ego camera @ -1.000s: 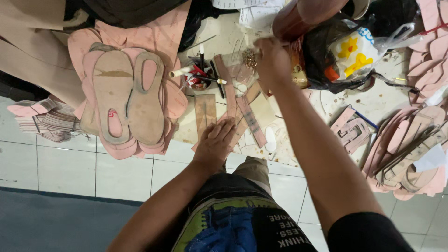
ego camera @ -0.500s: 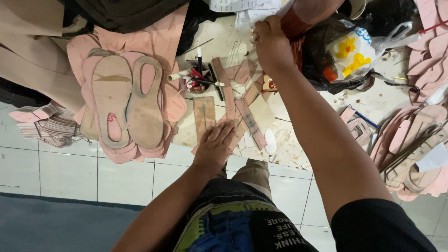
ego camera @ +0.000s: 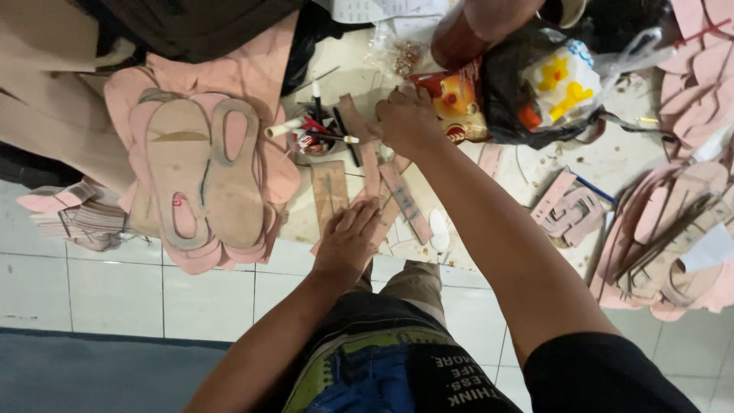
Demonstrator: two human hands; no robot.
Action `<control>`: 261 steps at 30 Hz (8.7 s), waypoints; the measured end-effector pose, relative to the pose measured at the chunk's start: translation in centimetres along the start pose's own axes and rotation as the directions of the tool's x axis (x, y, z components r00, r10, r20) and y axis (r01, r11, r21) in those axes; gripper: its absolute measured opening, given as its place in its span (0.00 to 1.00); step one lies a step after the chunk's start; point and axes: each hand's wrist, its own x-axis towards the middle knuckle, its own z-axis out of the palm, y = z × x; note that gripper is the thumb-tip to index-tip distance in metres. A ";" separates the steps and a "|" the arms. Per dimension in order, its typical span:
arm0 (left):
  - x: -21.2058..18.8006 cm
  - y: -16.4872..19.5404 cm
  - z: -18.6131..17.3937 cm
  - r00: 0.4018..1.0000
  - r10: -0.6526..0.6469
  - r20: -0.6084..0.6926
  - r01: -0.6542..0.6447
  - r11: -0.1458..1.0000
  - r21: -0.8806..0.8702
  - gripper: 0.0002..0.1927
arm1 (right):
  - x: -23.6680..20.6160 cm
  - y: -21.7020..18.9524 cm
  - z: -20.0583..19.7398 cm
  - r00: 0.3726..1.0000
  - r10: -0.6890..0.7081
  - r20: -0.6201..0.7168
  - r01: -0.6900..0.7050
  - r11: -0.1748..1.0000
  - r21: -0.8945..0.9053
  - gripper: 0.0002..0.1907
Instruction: The person sorts and matches pink paper shoe pattern pieces on a workbench, aligning pairs and checking them against a wooden ruler, then gathers the matched pattern sets and places them into a green bag on a side table.
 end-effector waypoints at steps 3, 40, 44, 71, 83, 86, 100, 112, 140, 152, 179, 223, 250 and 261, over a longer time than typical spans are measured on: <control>0.1 0.1 0.0 1.000 -0.014 0.020 0.014 1.000 -0.011 0.38 | 0.6 0.2 -1.1 1.000 -0.012 -0.006 0.012 0.999 -0.035 0.10; 6.4 7.5 1.7 0.700 -0.640 -0.316 0.568 0.768 -0.297 0.27 | -20.5 -0.5 -0.3 0.909 0.368 0.196 -0.411 0.713 0.567 0.11; 8.0 6.8 1.3 0.623 -0.766 -0.160 0.693 0.635 -0.342 0.29 | -25.6 3.6 -1.3 0.832 0.477 0.283 -0.536 0.559 0.633 0.16; 6.4 5.7 0.7 0.720 -0.633 -0.284 0.544 0.769 -0.336 0.13 | -34.4 9.4 -0.8 0.853 0.476 0.213 -0.505 0.652 0.566 0.20; 5.5 8.3 1.4 0.662 -0.748 -0.054 0.187 0.234 -0.954 0.12 | -24.6 1.7 -3.6 0.958 0.211 0.195 -0.286 0.646 0.707 0.24; 7.0 9.9 1.8 0.690 -0.723 -0.045 0.147 0.201 -0.969 0.12 | -22.5 0.6 -4.2 0.981 0.180 0.071 -0.178 0.696 0.696 0.23; 8.9 16.8 0.9 0.788 -0.614 0.045 0.127 0.090 -0.988 0.17 | -24.0 1.6 -4.7 0.940 0.268 -0.212 -0.045 0.711 0.701 0.20; 7.4 19.4 -0.7 0.978 -0.203 0.052 0.083 0.146 -0.986 0.19 | -28.9 4.5 -8.2 0.958 0.283 0.038 -0.114 0.255 0.960 0.11; 6.0 19.9 8.9 0.880 -0.462 0.109 -0.041 -0.302 -0.952 0.08 | -38.7 14.1 -7.4 0.909 0.339 0.244 -0.362 0.348 0.864 0.20; 6.1 21.4 4.9 0.875 -0.459 0.150 0.167 -0.005 -0.986 0.12 | -39.9 11.4 -8.6 0.775 0.630 0.042 -0.203 0.186 0.961 0.05; 9.4 24.6 8.7 0.962 -0.206 0.178 0.148 -0.151 -0.977 0.13 | -43.2 10.0 -5.2 0.881 0.373 0.291 -0.311 -0.008 0.951 0.09; 10.0 26.3 4.6 0.974 -0.185 0.132 0.192 0.361 -0.913 0.17 | -53.3 20.1 -3.6 0.214 0.976 0.034 -0.047 -0.024 0.999 0.18; 16.0 32.9 4.8 0.894 0.184 0.408 0.328 0.351 -0.877 0.18 | -50.4 22.0 -3.4 0.344 0.813 -0.470 -0.754 0.537 0.378 0.42; 13.7 31.8 8.3 0.737 0.297 0.607 0.657 -0.105 -0.746 0.21 | -50.0 21.8 -2.6 0.445 0.874 -0.193 -0.681 0.470 0.561 0.34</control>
